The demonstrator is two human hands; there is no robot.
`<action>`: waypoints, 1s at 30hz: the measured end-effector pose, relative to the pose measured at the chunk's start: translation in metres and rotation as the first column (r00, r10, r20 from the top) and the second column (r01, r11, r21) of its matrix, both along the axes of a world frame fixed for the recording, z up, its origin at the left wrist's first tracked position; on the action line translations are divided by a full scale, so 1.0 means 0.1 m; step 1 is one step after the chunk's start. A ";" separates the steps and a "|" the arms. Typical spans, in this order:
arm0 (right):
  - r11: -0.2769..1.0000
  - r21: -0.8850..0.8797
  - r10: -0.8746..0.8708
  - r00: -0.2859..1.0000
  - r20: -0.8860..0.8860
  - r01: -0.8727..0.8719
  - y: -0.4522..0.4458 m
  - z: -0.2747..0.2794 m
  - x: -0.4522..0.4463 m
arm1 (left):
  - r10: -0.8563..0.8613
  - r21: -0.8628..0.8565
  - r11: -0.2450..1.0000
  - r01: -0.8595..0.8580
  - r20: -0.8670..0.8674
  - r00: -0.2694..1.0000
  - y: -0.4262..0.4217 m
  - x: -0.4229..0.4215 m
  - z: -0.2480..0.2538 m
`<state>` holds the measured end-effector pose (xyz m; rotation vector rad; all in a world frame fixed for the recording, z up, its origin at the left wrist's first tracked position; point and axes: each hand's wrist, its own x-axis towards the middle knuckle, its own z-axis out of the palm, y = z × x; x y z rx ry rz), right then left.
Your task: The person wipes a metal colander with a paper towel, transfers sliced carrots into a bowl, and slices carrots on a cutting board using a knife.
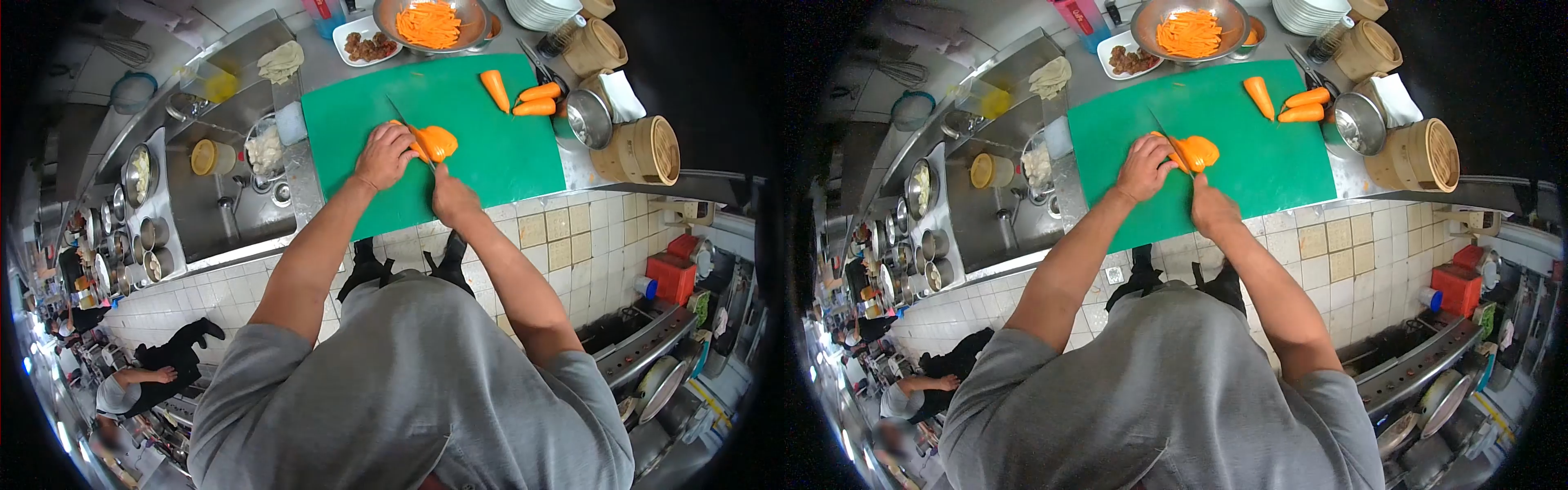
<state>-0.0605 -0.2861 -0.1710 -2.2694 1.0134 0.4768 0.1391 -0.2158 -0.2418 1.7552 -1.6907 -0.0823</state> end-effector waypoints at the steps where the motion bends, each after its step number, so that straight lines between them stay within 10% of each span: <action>1: 1.000 0.018 -0.006 1.000 -0.013 0.007 -0.02 -0.05 0.07 | -0.003 -0.006 1.000 0.003 0.009 1.000 -0.01 0.02 0.03; 19: 0.998 -0.044 0.032 0.997 -0.064 -0.035 0.35 0.79 -0.61 | 0.032 0.014 0.999 -0.031 -0.072 0.997 0.00 0.02 -0.05; 30: 1.000 -0.011 -0.006 0.999 -0.031 0.006 0.05 0.05 0.07 | 0.026 0.012 1.000 -0.026 -0.044 0.999 -0.01 0.03 -0.06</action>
